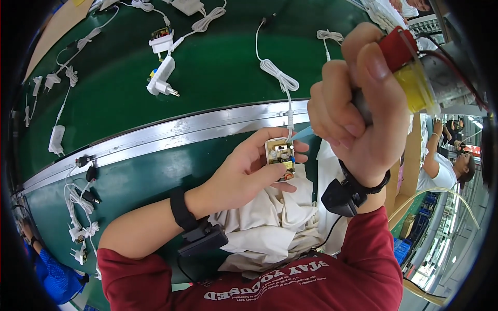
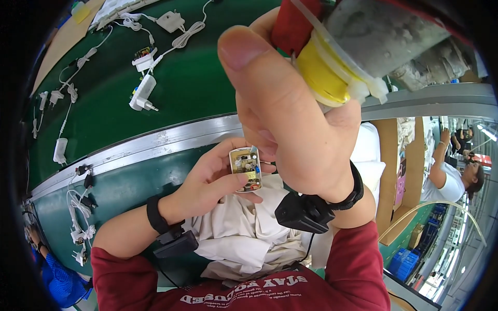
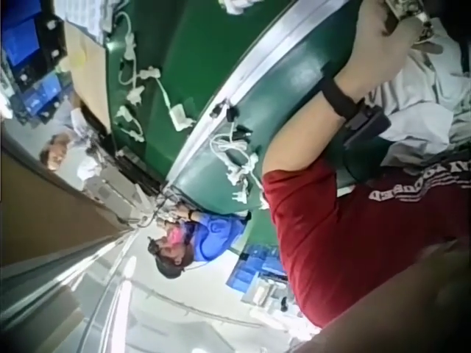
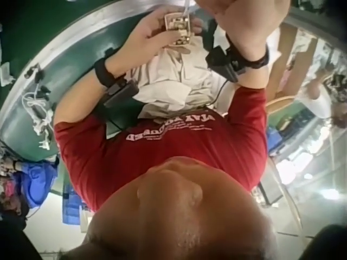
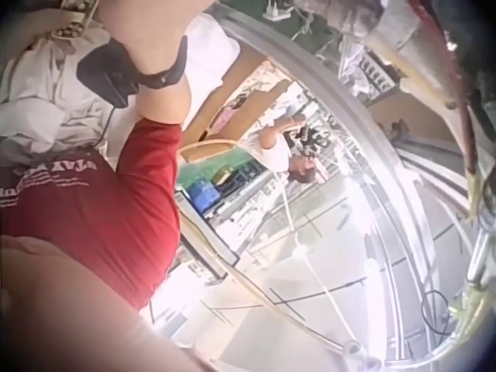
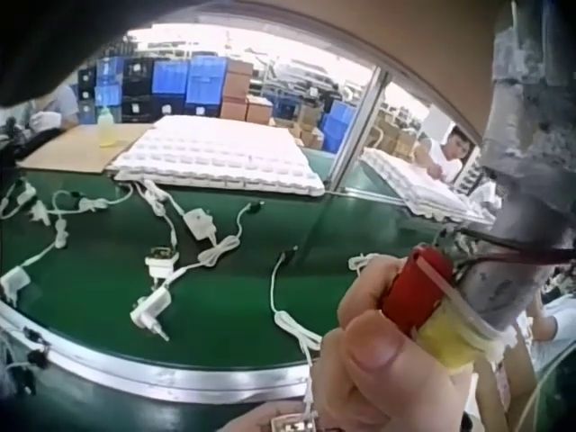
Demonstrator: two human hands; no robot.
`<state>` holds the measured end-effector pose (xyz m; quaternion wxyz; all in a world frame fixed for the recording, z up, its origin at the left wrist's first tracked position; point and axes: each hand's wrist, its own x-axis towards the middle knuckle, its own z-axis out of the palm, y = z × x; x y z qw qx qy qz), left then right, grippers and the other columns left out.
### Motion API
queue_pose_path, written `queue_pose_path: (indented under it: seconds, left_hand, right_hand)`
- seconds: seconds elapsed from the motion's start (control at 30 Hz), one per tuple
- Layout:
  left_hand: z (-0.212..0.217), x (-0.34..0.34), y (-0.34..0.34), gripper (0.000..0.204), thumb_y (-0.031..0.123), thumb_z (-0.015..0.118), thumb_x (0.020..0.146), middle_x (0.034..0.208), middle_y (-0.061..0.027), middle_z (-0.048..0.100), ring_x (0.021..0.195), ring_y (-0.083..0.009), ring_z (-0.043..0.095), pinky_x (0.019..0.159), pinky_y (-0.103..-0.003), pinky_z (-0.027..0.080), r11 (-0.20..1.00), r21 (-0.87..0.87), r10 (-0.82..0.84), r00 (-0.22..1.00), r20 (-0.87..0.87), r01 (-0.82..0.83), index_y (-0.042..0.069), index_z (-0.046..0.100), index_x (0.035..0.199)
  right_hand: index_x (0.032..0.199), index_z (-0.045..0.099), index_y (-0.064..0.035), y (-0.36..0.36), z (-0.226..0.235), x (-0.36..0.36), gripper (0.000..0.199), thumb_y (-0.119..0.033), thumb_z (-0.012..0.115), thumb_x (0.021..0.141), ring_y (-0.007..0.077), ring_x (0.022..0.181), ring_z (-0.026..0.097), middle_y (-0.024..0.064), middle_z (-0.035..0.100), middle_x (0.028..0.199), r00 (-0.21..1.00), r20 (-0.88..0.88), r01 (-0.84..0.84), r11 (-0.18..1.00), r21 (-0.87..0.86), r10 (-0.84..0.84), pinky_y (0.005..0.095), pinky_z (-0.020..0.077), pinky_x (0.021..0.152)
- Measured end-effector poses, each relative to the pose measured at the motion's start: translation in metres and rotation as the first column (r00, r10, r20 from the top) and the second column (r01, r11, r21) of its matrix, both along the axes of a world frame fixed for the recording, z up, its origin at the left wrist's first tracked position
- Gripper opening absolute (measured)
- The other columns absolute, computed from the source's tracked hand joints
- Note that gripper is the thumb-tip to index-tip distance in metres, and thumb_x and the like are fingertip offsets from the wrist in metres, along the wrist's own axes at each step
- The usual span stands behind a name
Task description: The person picks up a power adapter and applies glue to its internal components using a glue gun before placing it back on the assembly line and repeating the process with another adapter.
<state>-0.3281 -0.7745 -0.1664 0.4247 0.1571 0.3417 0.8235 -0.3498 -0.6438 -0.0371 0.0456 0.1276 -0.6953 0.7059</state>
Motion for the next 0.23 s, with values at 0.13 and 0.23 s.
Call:
queue_pose_path:
  seconds: [0.13,0.23]
  left_hand:
    - [0.0013,-0.0014,-0.0045,0.047,-0.004,0.043,0.091,0.131,-0.0113,0.047,0.118,-0.0186,0.050,0.087,-0.037,0.055,1.000,0.010,0.008,1.000,-0.006,-0.008,0.007,0.031,0.136]
    - [-0.0007,-0.0008,-0.0080,0.049,-0.004,0.044,0.091,0.132,-0.0117,0.047,0.118,-0.0190,0.050,0.087,-0.037,0.055,1.000,0.018,-0.001,1.000,0.006,0.001,0.008,0.030,0.137]
  right_hand:
    - [0.088,0.037,-0.0097,-0.0026,-0.0018,0.0021,0.028,-0.036,0.042,0.096,0.0051,0.033,0.023,-0.0050,0.029,0.045,1.000,-0.015,-0.022,1.000,-0.011,0.022,0.0221,0.0195,0.034]
    - [0.088,0.037,-0.0102,-0.0048,-0.0045,0.0032,0.029,-0.038,0.041,0.096,0.0052,0.033,0.023,-0.0050,0.029,0.044,0.999,-0.025,-0.043,0.999,-0.023,0.042,0.0221,0.0192,0.033]
